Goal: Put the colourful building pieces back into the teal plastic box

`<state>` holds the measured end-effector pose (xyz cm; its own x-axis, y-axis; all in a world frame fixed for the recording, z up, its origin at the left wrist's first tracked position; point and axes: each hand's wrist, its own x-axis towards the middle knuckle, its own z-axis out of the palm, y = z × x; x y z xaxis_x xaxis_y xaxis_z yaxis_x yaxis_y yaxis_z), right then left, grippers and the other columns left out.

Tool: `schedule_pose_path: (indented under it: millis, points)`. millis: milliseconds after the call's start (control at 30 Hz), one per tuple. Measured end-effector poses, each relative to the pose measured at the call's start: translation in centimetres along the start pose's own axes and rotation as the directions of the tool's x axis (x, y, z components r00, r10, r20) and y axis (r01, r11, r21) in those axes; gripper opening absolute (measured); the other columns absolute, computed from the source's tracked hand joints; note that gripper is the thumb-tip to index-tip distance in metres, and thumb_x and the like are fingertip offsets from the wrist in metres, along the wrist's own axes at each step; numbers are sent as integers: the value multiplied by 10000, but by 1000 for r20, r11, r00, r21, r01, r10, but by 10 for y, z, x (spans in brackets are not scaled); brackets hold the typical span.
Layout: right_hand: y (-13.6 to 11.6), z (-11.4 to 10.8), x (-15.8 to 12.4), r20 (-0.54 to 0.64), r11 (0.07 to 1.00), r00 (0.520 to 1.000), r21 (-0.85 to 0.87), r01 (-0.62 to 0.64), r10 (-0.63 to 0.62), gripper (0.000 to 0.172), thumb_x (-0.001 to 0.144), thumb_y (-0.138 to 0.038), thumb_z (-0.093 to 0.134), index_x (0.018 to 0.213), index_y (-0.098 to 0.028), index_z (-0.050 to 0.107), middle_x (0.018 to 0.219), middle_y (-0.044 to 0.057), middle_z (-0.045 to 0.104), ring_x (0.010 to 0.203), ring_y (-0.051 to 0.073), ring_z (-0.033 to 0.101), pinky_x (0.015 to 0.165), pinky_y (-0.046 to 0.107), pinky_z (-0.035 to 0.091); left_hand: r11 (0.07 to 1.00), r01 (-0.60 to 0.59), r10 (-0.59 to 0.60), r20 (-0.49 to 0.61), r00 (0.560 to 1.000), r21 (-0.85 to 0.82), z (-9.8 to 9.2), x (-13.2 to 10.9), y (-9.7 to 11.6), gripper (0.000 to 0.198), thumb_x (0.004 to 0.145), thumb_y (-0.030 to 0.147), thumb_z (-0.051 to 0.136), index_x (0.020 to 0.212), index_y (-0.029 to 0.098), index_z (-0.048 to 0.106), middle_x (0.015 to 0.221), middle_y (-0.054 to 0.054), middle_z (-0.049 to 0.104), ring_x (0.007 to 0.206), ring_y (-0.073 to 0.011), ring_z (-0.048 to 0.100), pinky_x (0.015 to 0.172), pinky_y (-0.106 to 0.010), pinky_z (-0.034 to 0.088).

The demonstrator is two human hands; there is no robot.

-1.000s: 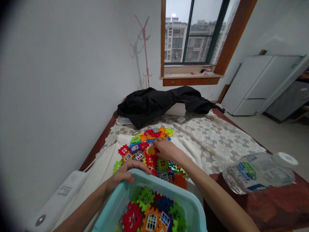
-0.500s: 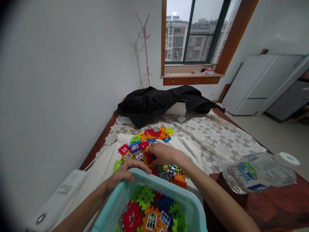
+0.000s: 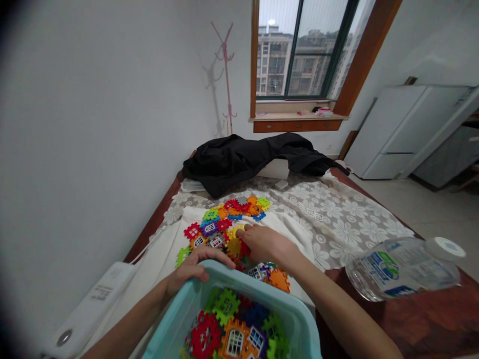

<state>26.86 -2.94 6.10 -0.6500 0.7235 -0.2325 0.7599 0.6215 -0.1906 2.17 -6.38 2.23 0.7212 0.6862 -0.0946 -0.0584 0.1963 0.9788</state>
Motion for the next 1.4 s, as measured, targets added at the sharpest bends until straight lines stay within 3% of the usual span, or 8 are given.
schedule_pose_path:
  millis: [267, 567, 800, 1000, 1200, 1400]
  points:
    - [-3, 21, 12, -5, 995, 1000, -98, -21, 21, 467, 820, -137, 663, 1280, -77, 612, 1241, 201, 687, 1061, 306, 715, 835, 359, 548, 1000, 18, -17, 9, 1000, -17, -1, 1, 0, 632, 512, 181, 590, 1081, 202, 864, 1060, -57, 837, 870, -220, 699, 704, -234, 491]
    - [12, 17, 20, -47, 994, 994, -44, -104, 102, 525, 822, -96, 593, 1347, -76, 565, 1355, 245, 649, 1168, 323, 690, 901, 365, 529, 999, 26, -25, 12, 1000, -36, -2, 1, -3, 630, 523, 196, 599, 1096, 174, 859, 1039, -78, 835, 824, -224, 688, 683, -246, 488]
    - [21, 10, 22, -31, 995, 995, 10, -96, 96, 428, 848, -154, 610, 1276, -144, 613, 1203, 182, 711, 1029, 280, 722, 816, 337, 503, 999, 29, -28, 32, 999, -27, -5, 1, -5, 647, 521, 184, 593, 1114, 153, 850, 1049, -88, 828, 861, -242, 690, 691, -259, 501]
    - [16, 11, 22, -4, 998, 998, 26, -55, 56, 472, 817, -270, 728, 1254, -130, 621, 1237, 183, 683, 1016, 289, 716, 769, 323, 501, 999, 23, -23, 25, 999, -23, -5, 1, -6, 632, 528, 190, 598, 1106, 174, 854, 1074, -82, 831, 872, -245, 699, 703, -265, 509]
    - [9, 15, 25, -30, 995, 996, -36, -89, 88, 462, 829, -195, 681, 1281, -138, 605, 1269, 189, 682, 1005, 280, 724, 744, 314, 498, 999, 24, -24, 29, 999, -24, -5, 1, -6, 636, 526, 194, 602, 1110, 167, 853, 1028, -86, 831, 831, -239, 694, 678, -261, 498]
    - [12, 12, 27, -62, 993, 991, -12, -117, 116, 451, 809, -249, 698, 1243, -154, 623, 1208, 169, 712, 997, 284, 724, 754, 317, 499, 1000, 1, 0, 28, 1000, -19, -2, 2, -2, 616, 538, 190, 596, 1095, 172, 858, 1033, -82, 822, 846, -238, 689, 682, -260, 497]
